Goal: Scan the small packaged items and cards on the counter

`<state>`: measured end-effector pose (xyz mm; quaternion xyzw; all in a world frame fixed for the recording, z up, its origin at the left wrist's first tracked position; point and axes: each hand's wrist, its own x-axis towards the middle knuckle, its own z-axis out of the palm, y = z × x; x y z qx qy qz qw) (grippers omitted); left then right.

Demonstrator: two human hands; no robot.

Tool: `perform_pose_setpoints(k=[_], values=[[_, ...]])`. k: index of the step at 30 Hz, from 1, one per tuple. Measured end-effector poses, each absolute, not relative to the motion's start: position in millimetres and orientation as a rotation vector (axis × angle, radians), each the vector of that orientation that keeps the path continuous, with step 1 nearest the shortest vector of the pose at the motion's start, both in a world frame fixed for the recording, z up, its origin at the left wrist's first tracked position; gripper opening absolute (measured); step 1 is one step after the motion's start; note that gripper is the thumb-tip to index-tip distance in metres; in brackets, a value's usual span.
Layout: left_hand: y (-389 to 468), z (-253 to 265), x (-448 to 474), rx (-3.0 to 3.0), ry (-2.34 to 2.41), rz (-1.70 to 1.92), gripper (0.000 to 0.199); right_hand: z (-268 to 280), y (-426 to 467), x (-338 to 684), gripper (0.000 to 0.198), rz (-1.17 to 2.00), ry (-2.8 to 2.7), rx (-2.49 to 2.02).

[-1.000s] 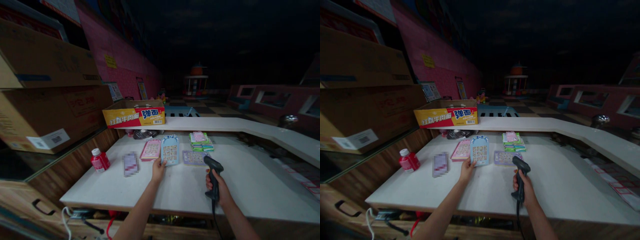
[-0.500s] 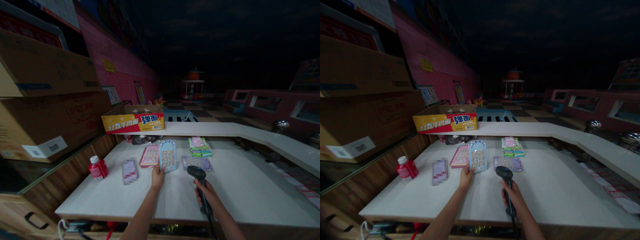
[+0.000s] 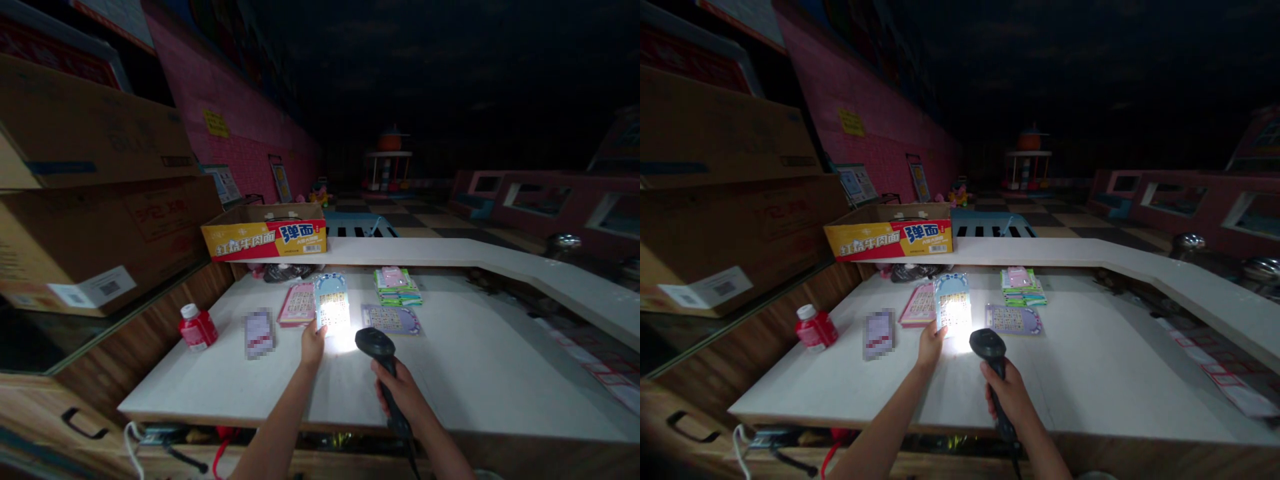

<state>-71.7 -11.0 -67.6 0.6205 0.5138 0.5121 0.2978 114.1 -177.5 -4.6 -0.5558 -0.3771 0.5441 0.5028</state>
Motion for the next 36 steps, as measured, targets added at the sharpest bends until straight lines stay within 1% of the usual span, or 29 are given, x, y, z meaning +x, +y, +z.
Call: perform_pose_setpoints(k=[5, 14, 18, 22, 27, 30, 33, 36], values=[[-9, -71, -72, 1.642, 1.246, 1.403, 0.032, -5, -175, 115, 0.045, 1.336, -0.9, -1.329], [-8, -76, -72, 1.54, 1.119, 1.414, 0.041, -20, -154, 122, 0.052, 1.413, -0.893, -1.272], [-7, -77, -73, 1.533, 1.102, 1.414, 0.044, -30, -153, 146, 0.054, 1.468, -0.737, -1.137], [-8, -73, -72, 1.475, 1.071, 1.431, 0.041, -41, -156, 173, 0.052, 1.526, -0.523, -0.904], [-12, -61, -64, 1.366, 1.044, 1.516, 0.043, -52, -153, 188, 0.046, 1.561, -0.356, -0.653], [-10, -47, -50, 1.249, 1.076, 1.581, 0.046, -56, -151, 188, 0.043, 1.565, -0.322, -0.601], [-2, -29, -33, 1.11, 1.047, 1.568, 0.051, -60, -150, 188, 0.042, 1.563, -0.305, -0.576], [12, -15, -20, 0.997, 0.989, 1.599, 0.05, -62, -150, 190, 0.041, 1.571, -0.286, -0.557]])
